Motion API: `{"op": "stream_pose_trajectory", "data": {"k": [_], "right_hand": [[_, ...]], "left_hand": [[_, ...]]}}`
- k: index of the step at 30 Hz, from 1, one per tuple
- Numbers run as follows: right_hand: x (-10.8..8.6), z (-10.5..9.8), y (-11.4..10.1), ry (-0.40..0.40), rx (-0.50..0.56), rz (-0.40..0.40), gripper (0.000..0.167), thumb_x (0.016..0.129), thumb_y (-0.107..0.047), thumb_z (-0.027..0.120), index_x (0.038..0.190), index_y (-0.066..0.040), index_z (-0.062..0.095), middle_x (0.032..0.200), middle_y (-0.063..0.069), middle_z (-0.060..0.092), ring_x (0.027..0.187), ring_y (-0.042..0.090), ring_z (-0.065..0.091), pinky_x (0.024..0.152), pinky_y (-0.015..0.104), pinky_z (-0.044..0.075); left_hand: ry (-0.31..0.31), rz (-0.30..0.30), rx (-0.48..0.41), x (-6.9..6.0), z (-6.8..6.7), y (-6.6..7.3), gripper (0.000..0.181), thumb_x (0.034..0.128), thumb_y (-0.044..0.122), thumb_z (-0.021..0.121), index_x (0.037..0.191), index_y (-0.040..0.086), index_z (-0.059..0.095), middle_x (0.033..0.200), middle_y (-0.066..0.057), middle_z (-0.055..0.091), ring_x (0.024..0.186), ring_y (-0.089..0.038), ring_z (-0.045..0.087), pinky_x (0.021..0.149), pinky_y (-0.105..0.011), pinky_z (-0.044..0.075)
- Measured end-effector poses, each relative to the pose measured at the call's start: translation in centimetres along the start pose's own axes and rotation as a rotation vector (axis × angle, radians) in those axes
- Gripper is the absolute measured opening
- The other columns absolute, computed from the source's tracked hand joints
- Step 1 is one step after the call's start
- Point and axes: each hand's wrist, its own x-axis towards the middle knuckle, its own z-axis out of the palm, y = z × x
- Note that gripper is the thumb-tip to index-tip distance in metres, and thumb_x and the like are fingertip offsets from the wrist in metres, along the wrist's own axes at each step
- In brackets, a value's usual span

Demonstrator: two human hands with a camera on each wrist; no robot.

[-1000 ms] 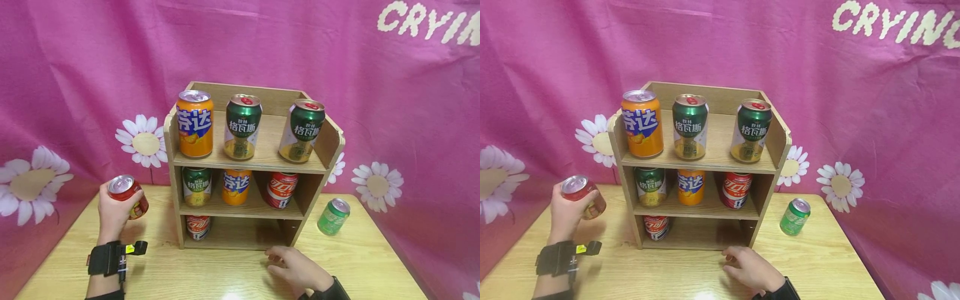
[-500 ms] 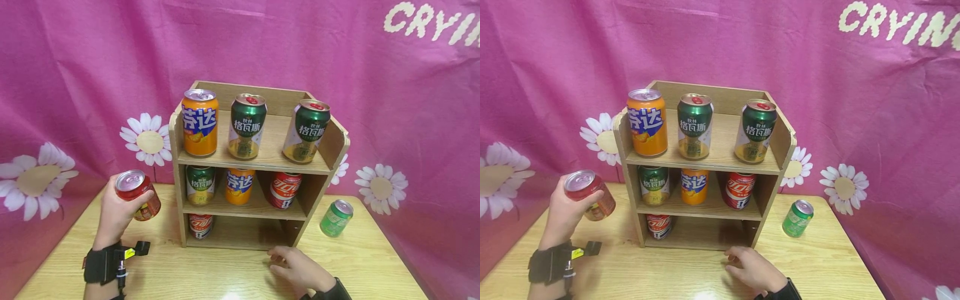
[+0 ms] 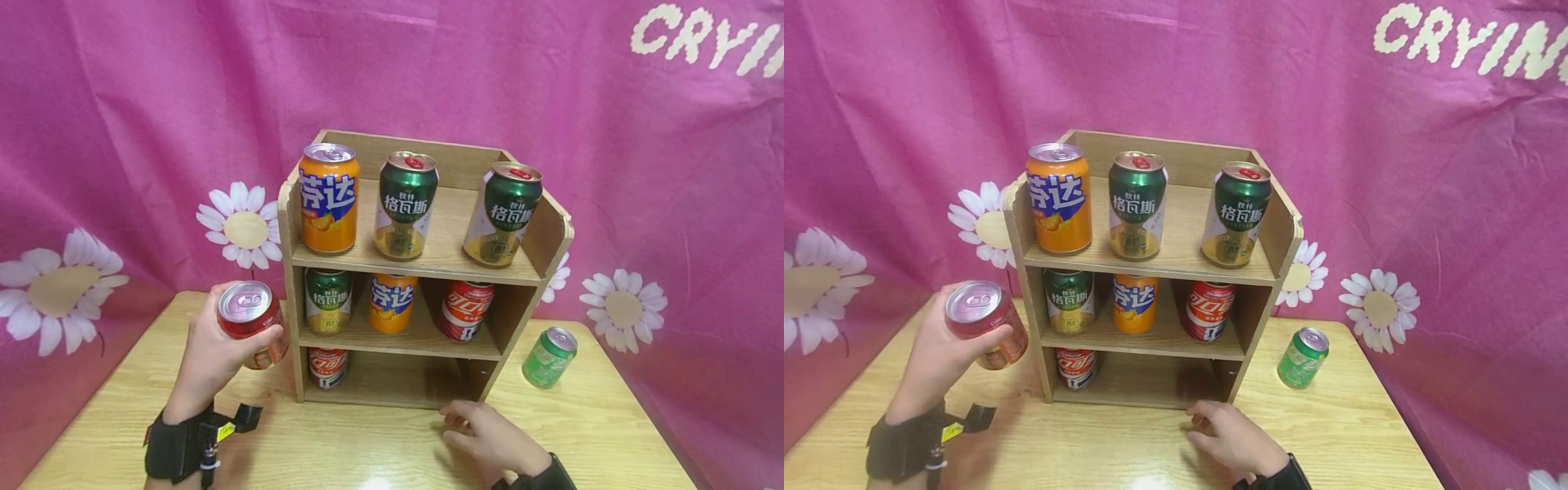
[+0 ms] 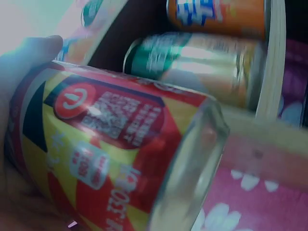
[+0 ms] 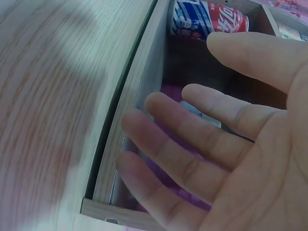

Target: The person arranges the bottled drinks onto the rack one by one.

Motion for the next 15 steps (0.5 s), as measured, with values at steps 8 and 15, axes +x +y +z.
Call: {"op": "stream_pose_trajectory", "data": {"k": [8, 15], "right_hand": [[0.2, -0.2, -0.2, 0.011, 0.011, -0.004, 0.024, 0.09, -0.017, 0.064, 0.108, -0.001, 0.061, 0.094, 0.005, 0.063, 0.082, 0.009, 0.059, 0.071, 0.03, 0.051], [0.0, -0.3, -0.1, -0.005, 0.024, 0.011, 0.026, 0.091, -0.019, 0.063, 0.11, 0.0, 0.061, 0.094, 0.003, 0.063, 0.083, 0.009, 0.058, 0.071, 0.03, 0.051]], "left_hand": [[-0.042, 0.025, -0.016, -0.7, 1.8, 1.5, 0.069, 0.0661, 0.007, 0.085, 0.123, 0.0, 0.047, 0.109, -0.01, 0.06, 0.095, -0.014, 0.056, 0.076, -0.018, 0.049], [-0.115, 0.001, -0.035, -2.0, 3.4, 2.0, 0.069, 0.0635, 0.012, 0.087, 0.121, 0.002, 0.049, 0.105, -0.01, 0.063, 0.093, -0.021, 0.061, 0.074, -0.029, 0.052]]}}
